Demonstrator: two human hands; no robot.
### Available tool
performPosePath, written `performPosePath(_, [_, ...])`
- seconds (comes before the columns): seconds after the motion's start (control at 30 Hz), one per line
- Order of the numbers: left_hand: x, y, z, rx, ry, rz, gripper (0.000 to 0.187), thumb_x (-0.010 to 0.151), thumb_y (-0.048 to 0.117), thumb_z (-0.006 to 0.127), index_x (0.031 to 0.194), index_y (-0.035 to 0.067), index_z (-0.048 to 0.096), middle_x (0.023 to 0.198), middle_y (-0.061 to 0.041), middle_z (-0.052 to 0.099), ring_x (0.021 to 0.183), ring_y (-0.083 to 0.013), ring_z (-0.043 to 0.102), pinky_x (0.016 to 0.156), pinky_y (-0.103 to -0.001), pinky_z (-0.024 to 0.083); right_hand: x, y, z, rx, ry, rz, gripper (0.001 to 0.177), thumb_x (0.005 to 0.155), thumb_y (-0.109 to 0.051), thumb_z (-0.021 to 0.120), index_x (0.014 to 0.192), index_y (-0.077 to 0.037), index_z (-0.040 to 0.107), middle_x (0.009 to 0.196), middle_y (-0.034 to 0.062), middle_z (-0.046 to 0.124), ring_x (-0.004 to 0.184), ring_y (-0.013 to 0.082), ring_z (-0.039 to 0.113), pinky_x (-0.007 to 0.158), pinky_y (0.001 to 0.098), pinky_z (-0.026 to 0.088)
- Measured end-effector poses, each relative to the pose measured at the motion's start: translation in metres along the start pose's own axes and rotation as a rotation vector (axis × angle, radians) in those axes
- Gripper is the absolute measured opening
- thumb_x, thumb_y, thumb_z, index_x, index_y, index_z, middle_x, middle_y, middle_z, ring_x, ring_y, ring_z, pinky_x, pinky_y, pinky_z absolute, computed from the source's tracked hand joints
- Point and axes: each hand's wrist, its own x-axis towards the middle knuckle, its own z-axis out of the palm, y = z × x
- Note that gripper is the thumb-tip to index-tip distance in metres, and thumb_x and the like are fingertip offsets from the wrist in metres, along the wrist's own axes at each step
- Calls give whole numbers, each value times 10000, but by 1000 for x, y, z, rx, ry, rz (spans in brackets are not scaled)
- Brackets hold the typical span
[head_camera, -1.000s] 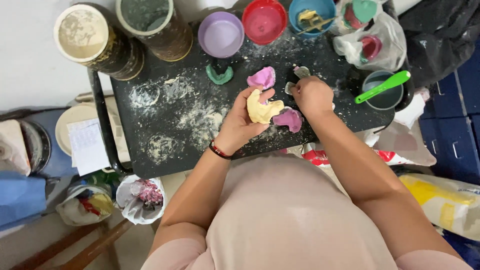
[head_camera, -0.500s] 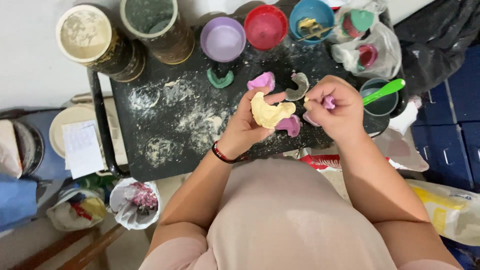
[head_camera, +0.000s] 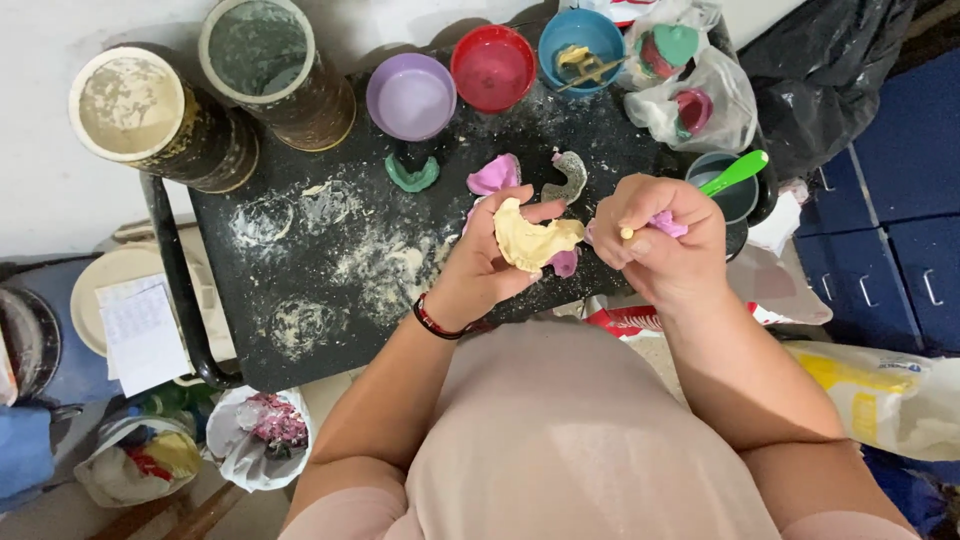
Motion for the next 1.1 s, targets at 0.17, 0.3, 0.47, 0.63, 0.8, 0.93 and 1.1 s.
performPosePath(0.17, [1,3,2,21,5,-24,877,841,-240,619,1580,63,255,1537,-306,479,1387,-409,550,1115,-444,533,-2,-4,2,29,-14,0,104,915,8,691,963,29,601,729,95,541,557,101,547,514,260,540])
performPosePath(0.3, [2,3,6,15,11,-14,850,852,-228,617,1572,64,273,1545,-303,475,1397,-404,542,1122,-439,523,1,-7,10,42,-4,12,99,901,17,690,956,15,607,721,80,525,565,103,546,512,254,537])
performPosePath(0.47, [3,6,10,-7,33,-1,827,847,-234,638,1542,58,298,1549,-307,471,1392,-412,548,1115,-437,536,9,-23,13,-309,-67,25,80,896,57,686,955,25,643,733,89,569,581,76,524,529,235,510])
performPosePath(0.63, [4,12,16,26,38,21,798,859,-218,678,1511,75,323,1570,-259,471,1396,-375,550,1112,-415,541,12,-29,20,-884,-196,-18,104,883,66,770,975,27,743,804,112,635,658,179,540,596,303,481])
performPosePath(0.8, [4,22,27,31,27,-6,682,889,-203,668,1432,74,361,1586,-259,465,1367,-351,577,1083,-400,566,19,-39,21,-1005,-137,34,94,905,13,817,979,3,759,825,125,641,709,203,554,604,309,467])
performPosePath(0.93, [4,15,24,-19,20,14,672,919,-183,672,1445,89,355,1600,-252,450,1370,-362,569,1098,-417,568,10,-38,-15,-983,-93,-36,140,911,-24,848,948,8,716,857,136,603,719,209,517,608,335,413])
performPosePath(1.1, [3,12,20,-44,45,26,789,887,-198,691,1513,83,301,1582,-270,463,1383,-406,556,1113,-465,562,-9,-13,-57,-786,158,124,127,947,65,728,972,7,617,871,87,560,748,97,449,648,254,332])
